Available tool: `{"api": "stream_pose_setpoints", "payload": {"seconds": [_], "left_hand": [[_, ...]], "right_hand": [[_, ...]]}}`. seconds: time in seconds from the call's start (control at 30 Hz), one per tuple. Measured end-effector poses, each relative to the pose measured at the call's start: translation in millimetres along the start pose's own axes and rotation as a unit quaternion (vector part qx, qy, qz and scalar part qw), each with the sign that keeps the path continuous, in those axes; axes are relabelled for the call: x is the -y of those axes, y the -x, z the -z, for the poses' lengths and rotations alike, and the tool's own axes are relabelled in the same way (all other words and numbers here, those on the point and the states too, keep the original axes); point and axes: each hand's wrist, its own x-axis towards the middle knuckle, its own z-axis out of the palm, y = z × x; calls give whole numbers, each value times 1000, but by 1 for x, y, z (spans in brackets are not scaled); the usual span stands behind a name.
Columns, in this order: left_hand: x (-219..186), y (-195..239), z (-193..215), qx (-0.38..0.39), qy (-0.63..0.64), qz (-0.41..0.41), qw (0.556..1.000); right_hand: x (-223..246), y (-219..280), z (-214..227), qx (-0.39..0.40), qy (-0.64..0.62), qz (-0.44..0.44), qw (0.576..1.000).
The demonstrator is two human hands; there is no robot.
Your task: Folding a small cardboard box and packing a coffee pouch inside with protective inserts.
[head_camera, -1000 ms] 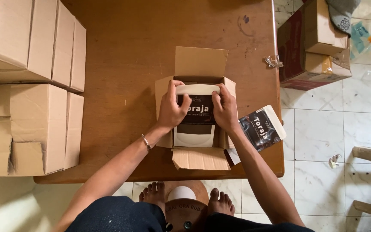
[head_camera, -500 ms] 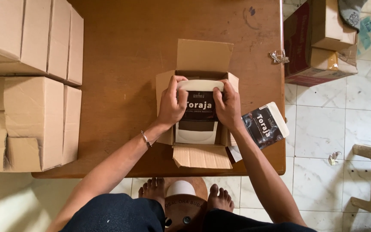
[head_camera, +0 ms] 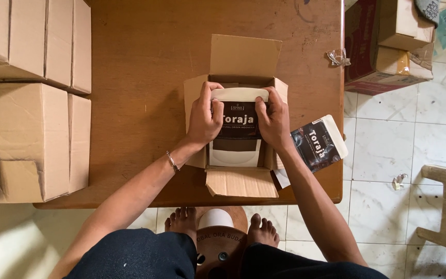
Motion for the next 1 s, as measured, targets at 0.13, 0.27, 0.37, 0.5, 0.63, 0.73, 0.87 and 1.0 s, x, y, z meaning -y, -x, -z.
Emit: {"api": "stream_pose_setpoints", "payload": {"seconds": [0.13, 0.27, 0.37, 0.5, 0.63, 0.73, 0.87, 1.0], "left_hand": [[-14, -4, 4, 2, 3, -25, 1000], [-19, -5, 4, 0, -13, -10, 1000], [-19, -4, 4, 3, -12, -11, 1000], [-13, -1, 2, 5, -6, -7, 1000], [-8, -1, 0, 2, -15, -6, 1000], [-8, -1, 0, -1, -17, -14, 1000], [-11, -4, 2, 2, -14, -26, 1000], [-15, -4, 4, 8, -12, -21, 1000]], "right_hand": [[14, -5, -1, 0, -6, 0, 1000], [14, -5, -3, -4, -7, 3, 1000], [14, -4, -2, -3, 4, 4, 1000], [12, -5, -2, -5, 13, 1, 1000], [-1, 1, 0, -1, 19, -6, 1000], [1, 0, 0, 0, 25, -5, 1000], [27, -6, -1, -7, 49, -9, 999], [36, -7, -1, -6, 60, -22, 998]]}}
